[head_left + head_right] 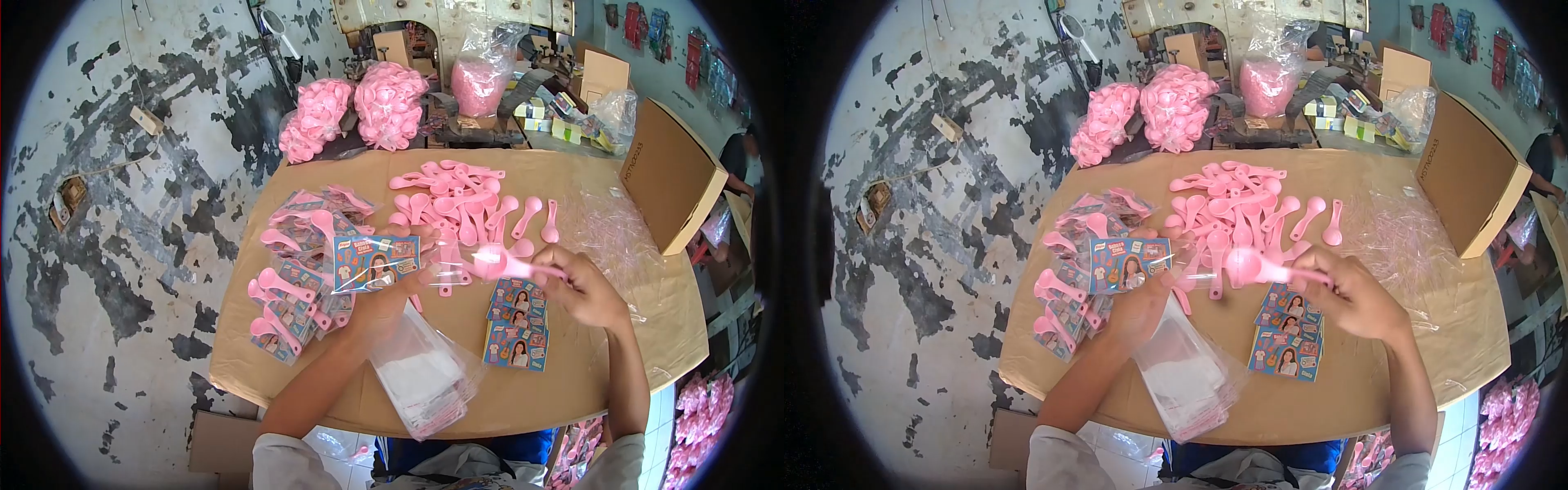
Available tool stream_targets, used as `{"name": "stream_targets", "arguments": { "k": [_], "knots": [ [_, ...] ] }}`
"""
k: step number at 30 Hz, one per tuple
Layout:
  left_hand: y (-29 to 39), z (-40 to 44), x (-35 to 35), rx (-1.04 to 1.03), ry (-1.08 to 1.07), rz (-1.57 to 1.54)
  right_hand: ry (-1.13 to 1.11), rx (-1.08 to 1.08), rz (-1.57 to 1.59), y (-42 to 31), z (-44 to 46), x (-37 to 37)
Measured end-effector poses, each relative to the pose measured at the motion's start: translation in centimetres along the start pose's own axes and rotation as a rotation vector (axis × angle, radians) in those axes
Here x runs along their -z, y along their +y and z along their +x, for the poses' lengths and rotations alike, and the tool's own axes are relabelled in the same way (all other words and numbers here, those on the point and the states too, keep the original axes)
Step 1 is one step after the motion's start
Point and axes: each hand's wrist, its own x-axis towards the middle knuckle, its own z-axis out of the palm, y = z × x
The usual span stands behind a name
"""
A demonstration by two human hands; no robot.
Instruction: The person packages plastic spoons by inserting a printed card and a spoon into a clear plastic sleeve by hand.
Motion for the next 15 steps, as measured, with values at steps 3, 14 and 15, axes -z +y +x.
{"name": "stream_targets", "arguments": {
  "k": [3,14,15],
  "knots": [
    [-0.1,-0.4,-0.4,0.01,-0.021,0.016,-0.057,0.062,0.054,-0.8,-0.1,-0.5],
    [-0.8,-1.0,-0.9,0.121,-0.04,-0.197,0.181,0.073,0.042,-2.7,0.5,-2.1],
    [-0.8,-0.8,-0.7,0.119,-0.062,-0.18,0.216,0.058,0.041,-2.5,0.4,-1.5]
  ]
}}
